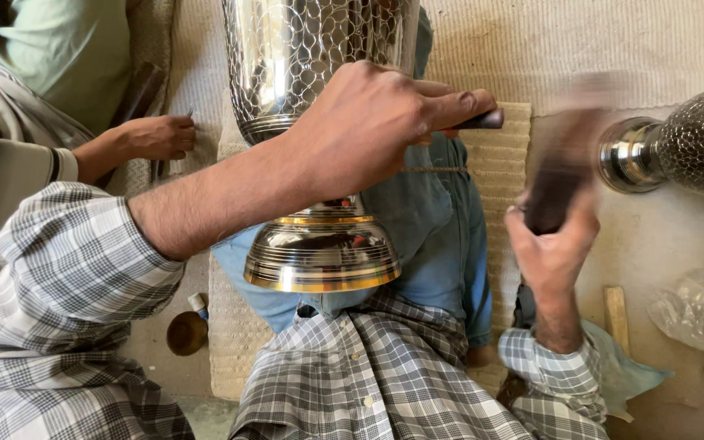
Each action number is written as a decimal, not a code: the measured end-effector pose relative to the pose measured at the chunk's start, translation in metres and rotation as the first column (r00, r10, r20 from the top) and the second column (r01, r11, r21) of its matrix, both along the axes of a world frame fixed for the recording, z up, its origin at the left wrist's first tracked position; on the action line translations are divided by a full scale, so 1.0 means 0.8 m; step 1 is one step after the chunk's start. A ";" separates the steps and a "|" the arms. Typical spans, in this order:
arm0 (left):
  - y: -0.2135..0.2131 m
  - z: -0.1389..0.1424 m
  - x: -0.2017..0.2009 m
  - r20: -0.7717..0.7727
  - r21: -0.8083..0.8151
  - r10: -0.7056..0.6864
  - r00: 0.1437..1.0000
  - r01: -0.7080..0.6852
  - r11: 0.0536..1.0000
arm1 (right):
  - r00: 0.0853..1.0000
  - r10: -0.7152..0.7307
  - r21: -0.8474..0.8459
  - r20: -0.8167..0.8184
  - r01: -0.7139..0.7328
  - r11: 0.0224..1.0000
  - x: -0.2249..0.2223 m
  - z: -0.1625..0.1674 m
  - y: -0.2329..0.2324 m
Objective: The person sits cross-legged holding a steel punch against the base of a decorated brass vase resting on their lap and repeatedly strikes the punch with a wooden mallet to chase the pattern. Near the end they set the punch aside, rotate the vase, and place it on the floor beside another finished vase.
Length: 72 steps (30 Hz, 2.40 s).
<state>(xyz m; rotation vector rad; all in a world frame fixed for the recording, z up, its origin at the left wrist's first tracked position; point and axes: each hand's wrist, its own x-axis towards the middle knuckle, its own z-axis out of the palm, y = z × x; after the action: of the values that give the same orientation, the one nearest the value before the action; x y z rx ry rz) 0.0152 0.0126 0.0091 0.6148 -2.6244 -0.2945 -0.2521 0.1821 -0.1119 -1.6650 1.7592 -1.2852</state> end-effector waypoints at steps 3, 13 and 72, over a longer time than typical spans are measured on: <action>0.007 0.000 0.007 -0.035 0.020 0.004 0.999 -0.004 1.000 | 0.993 0.042 -0.003 0.108 -0.042 0.999 -0.002 0.016 -0.007; 0.017 -0.004 0.022 -0.114 -0.003 0.047 0.992 -0.048 0.999 | 0.960 0.084 -0.045 -0.266 -0.099 0.994 -0.018 0.048 -0.010; -0.009 0.006 -0.002 0.079 -0.035 -0.037 0.996 0.040 0.999 | 0.921 0.053 -0.002 0.387 -0.057 0.998 0.013 -0.005 0.002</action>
<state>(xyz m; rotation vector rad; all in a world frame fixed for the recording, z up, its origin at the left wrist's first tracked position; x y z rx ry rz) 0.0137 0.0057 0.0137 0.5748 -2.7126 -0.2377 -0.2417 0.1833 -0.1156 -1.3289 1.4682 -1.4590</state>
